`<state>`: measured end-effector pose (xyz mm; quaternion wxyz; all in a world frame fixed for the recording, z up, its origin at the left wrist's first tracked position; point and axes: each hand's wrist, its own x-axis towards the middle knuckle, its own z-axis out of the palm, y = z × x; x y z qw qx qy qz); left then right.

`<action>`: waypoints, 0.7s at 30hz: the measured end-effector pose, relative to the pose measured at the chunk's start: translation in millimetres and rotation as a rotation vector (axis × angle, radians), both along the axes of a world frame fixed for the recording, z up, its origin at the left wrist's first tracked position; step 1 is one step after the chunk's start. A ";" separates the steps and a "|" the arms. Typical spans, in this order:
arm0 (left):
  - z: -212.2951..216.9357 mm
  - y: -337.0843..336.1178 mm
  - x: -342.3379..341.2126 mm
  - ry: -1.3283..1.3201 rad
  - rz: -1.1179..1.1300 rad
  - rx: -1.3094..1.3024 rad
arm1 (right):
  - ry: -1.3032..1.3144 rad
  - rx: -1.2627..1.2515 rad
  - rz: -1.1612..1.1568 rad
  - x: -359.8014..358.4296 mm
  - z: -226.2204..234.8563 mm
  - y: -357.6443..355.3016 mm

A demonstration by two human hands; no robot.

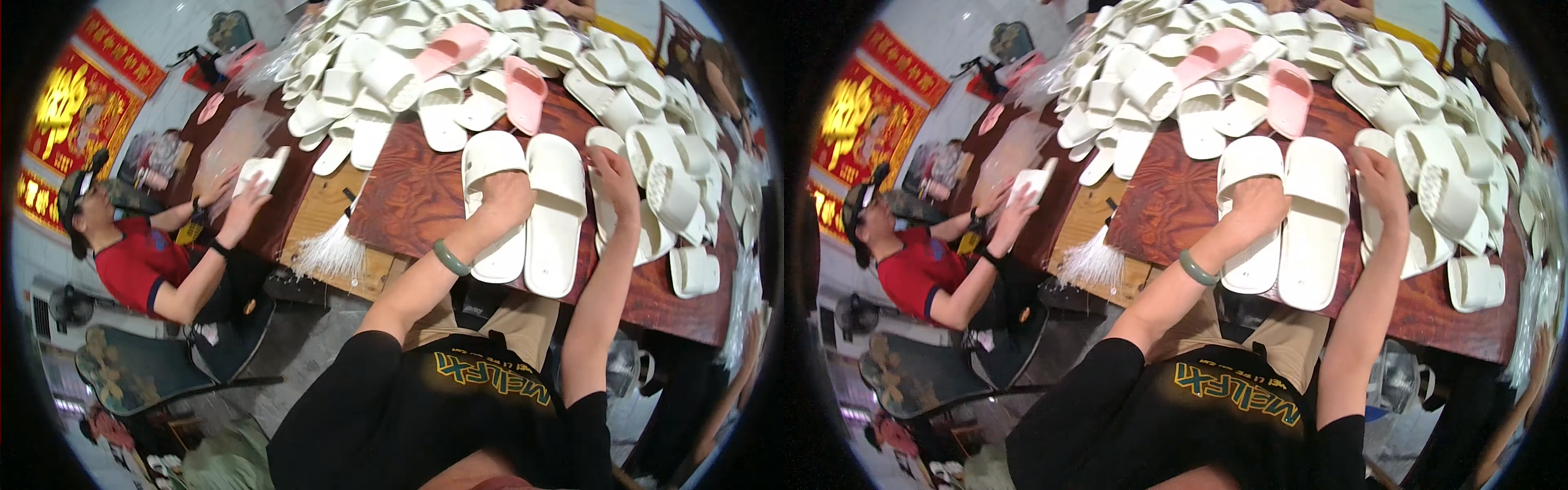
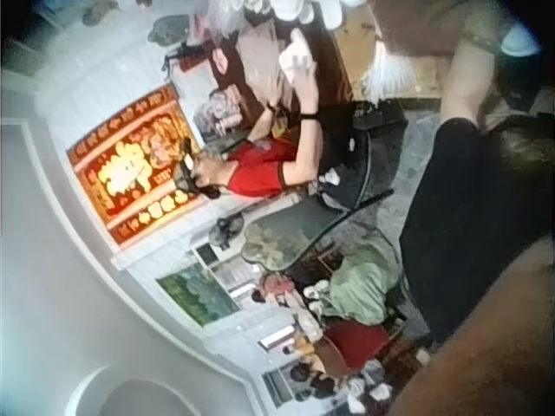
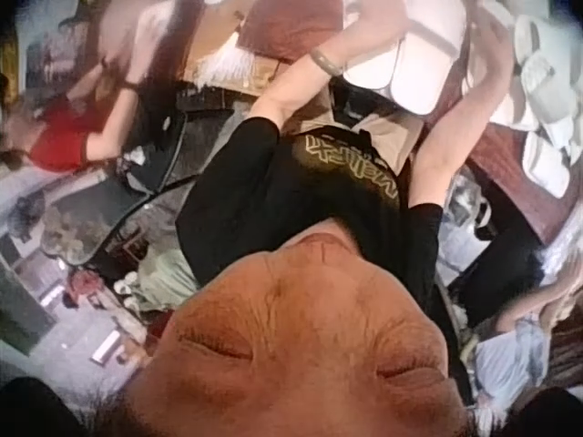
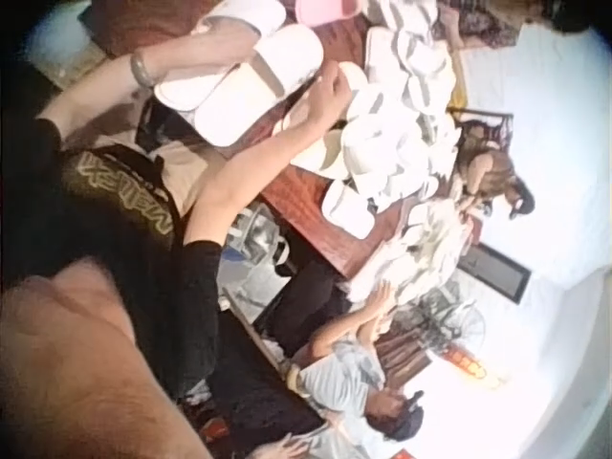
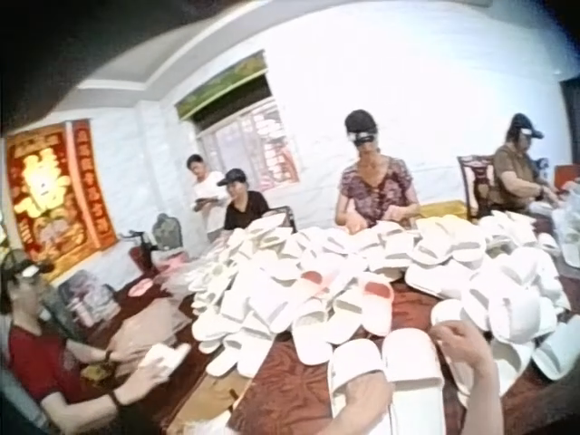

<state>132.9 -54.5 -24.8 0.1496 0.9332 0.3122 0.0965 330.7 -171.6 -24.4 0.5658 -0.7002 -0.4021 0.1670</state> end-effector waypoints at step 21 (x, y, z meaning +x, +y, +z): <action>18.6 266.1 -279.5 -0.146 0.408 0.169 | -0.445 -0.162 -0.330 -17.6 -40.0 36.4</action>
